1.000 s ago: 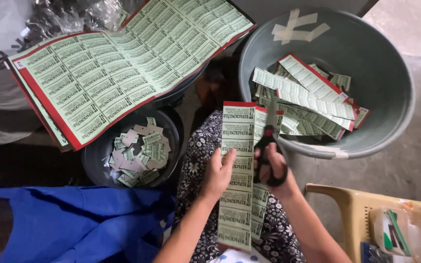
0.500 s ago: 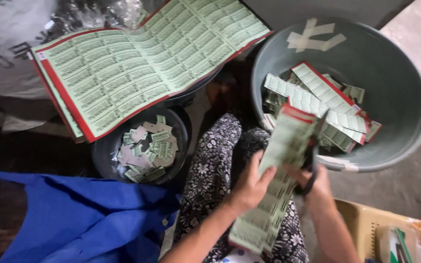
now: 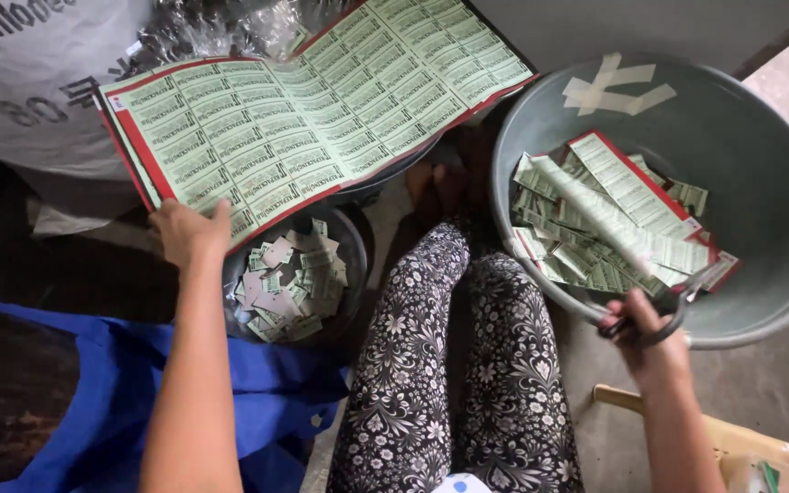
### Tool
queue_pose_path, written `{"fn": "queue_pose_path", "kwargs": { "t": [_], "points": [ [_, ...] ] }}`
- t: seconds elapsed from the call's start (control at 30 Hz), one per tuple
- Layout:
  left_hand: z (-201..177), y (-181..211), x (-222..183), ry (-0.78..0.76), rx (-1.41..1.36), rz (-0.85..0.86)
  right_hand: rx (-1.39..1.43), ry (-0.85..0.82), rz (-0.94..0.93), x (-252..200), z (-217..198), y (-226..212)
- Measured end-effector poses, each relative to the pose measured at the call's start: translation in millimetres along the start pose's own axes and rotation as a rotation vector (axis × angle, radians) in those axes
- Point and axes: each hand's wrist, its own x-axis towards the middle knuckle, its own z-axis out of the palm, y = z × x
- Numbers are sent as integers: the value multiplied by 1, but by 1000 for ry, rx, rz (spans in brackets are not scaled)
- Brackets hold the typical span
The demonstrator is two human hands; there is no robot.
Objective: Cutting sheets of printed labels into individual strips using scissors
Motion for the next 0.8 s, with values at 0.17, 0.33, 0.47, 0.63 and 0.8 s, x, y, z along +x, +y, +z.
{"fn": "queue_pose_path", "kwargs": {
  "t": [0.17,0.33,0.47,0.63,0.8],
  "points": [
    [-4,16,2,-18,8,-136,-111,-8,98,-16,7,21],
    [12,-10,30,109,-207,-94,-159,6,89,-35,24,20],
    [15,-20,55,85,-465,-1,-194,54,139,-43,33,21],
    [-18,5,42,-228,-636,42,-215,78,150,-47,29,27],
    [-83,78,-8,-411,-1494,-223,-231,65,158,-53,32,21]
  ]
}}
